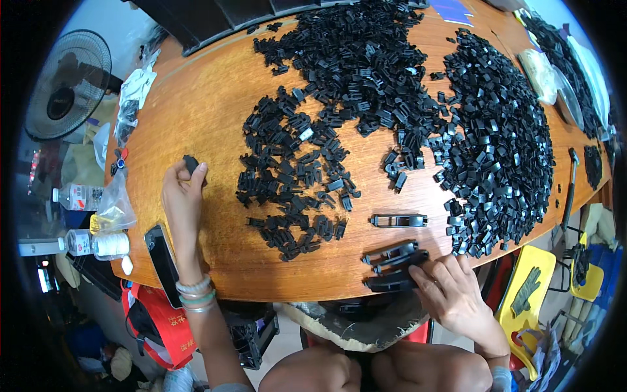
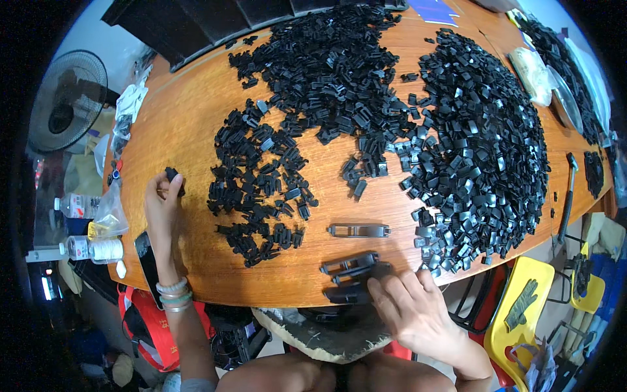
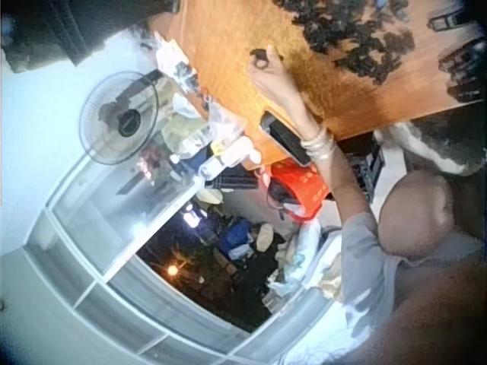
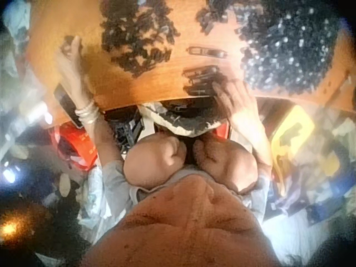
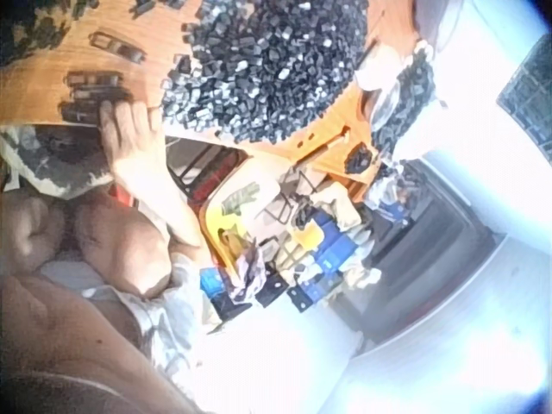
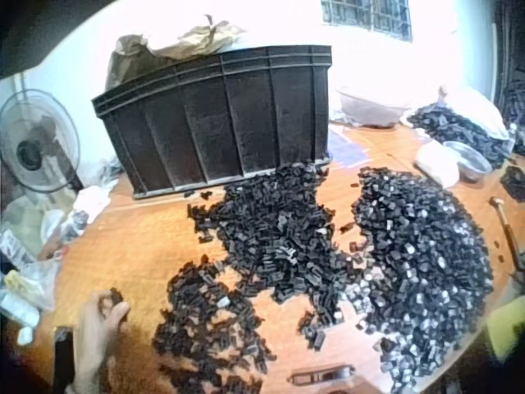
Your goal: The person assembles plastic components by fitting and snapping plastic pieces together by hand, tapping them with a small mallet, and arranging the assembled parts in a row on the table.
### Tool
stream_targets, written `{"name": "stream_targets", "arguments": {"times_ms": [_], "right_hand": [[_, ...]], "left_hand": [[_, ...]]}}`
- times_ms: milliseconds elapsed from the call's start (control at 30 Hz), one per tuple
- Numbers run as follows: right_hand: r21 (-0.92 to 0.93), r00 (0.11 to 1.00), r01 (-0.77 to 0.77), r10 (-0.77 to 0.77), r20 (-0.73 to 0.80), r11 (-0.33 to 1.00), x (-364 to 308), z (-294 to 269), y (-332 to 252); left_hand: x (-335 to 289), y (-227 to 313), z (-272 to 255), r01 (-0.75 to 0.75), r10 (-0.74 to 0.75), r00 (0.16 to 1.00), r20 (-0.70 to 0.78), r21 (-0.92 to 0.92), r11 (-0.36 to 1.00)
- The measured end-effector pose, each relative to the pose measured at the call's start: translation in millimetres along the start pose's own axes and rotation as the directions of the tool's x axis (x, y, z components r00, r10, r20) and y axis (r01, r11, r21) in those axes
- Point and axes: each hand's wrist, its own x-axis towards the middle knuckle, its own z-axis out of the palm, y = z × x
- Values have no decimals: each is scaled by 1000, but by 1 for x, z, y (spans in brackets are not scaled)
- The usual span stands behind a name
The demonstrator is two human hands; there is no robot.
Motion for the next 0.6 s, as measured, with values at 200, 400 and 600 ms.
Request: {"name": "stream_targets", "arguments": {"times_ms": [200,400,600], "right_hand": [[-96,997,-23,16,-70,995,14,11,8],[23,994,-47,49,-99,999,8,15,13],[109,946,-26,59,-318,994,36,4,29]], "left_hand": [[41,-55,9,31,-30,997,66,-13,999],[44,-67,9,55,-55,996,70,10,998],[22,-30,-8,72,-67,997,48,-105,992]]}}
